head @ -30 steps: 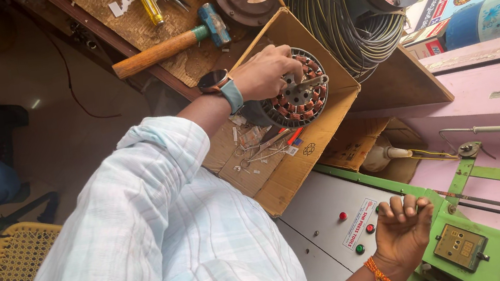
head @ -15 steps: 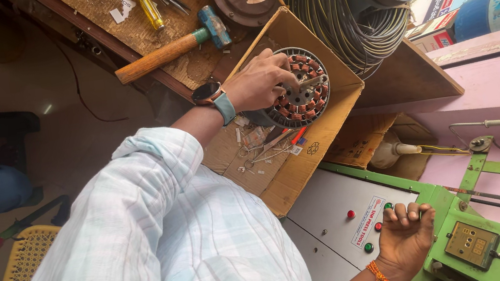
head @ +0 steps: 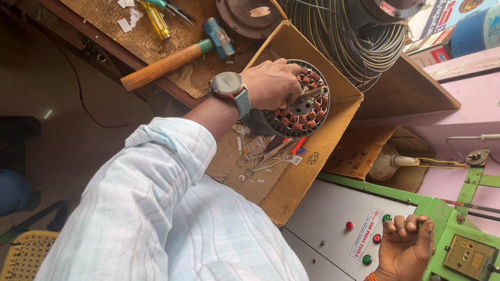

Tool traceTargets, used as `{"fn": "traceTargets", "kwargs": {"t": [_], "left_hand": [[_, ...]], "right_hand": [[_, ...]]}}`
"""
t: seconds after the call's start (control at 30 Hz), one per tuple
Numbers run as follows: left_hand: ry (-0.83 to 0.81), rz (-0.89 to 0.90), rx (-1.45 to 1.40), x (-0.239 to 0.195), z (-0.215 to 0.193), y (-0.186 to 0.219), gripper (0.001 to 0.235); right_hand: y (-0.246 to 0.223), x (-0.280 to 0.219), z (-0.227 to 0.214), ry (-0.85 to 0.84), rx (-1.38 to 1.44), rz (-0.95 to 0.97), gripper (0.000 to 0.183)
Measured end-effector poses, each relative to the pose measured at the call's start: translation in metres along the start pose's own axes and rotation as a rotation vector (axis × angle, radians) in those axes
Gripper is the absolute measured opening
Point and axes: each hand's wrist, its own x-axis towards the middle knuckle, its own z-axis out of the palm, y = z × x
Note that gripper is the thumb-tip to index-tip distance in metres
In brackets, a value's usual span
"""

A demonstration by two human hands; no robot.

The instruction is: The person uses pliers to adjust and secure components on a motor stator, then uses a screwdriver to tighten connections. The person continues to manipulate wires and small parts on the stator assembly throughout the clip.

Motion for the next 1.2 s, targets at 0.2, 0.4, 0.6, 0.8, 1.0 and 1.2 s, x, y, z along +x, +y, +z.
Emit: {"fn": "traceTargets", "kwargs": {"t": [0.2, 0.4, 0.6, 0.8, 1.0, 1.2], "left_hand": [[0.066, 0.167, 0.187, -0.002, -0.004, 0.005, 0.013], [-0.115, 0.075, 0.058, 0.009, -0.007, -0.003, 0.01], [-0.105, 0.078, 0.195, 0.024, -0.02, 0.011, 0.021], [-0.022, 0.17, 0.285, 0.023, -0.035, 0.024, 0.027], [0.18, 0.149, 0.43, 0.0, -0.032, 0.036, 0.017], [0.253, 0.128, 0.527, 0.003, -0.033, 0.035, 0.026]], "right_hand": [[0.006, -0.004, -0.005, 0.013, 0.031, 0.019, 0.021], [0.013, -0.005, -0.005, 0.013, 0.041, 0.038, 0.021], [0.015, -0.007, -0.009, 0.029, 0.061, 0.042, 0.02], [0.017, -0.014, -0.017, 0.009, 0.054, 0.068, 0.019], [0.023, -0.015, -0.005, -0.033, 0.014, 0.105, 0.017], [0.025, -0.012, 0.008, -0.044, -0.087, 0.118, 0.014]]}}
